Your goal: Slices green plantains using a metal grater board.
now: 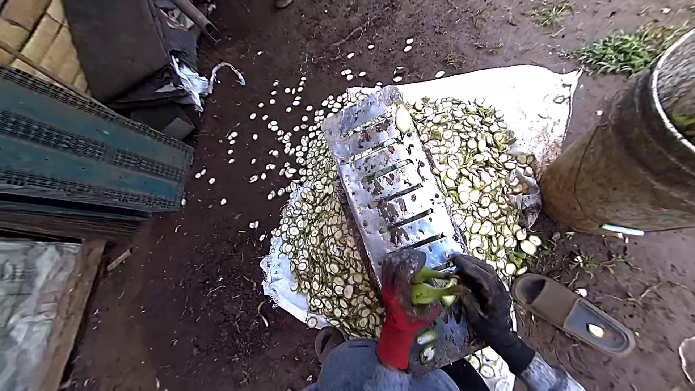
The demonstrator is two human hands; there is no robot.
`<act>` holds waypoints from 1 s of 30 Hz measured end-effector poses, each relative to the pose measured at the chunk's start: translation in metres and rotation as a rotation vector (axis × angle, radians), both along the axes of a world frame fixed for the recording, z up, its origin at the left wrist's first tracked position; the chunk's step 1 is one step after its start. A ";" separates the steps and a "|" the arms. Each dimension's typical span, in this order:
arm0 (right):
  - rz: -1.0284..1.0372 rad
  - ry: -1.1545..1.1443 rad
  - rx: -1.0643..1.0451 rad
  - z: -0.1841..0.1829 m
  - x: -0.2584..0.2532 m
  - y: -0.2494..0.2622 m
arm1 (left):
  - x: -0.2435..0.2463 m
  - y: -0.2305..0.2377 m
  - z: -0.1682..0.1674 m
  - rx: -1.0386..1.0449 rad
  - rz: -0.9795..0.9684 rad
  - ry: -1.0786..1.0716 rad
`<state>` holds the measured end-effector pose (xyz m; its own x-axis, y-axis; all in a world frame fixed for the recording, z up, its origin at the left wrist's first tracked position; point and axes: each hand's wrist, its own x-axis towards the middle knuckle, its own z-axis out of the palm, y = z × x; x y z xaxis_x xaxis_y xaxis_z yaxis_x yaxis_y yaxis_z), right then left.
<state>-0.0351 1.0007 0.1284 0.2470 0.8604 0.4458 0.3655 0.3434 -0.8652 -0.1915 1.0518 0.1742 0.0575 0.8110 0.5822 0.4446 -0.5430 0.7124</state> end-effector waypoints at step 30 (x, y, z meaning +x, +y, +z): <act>0.000 0.009 -0.048 -0.001 -0.006 -0.005 | 0.015 0.018 0.004 -0.074 -0.001 0.136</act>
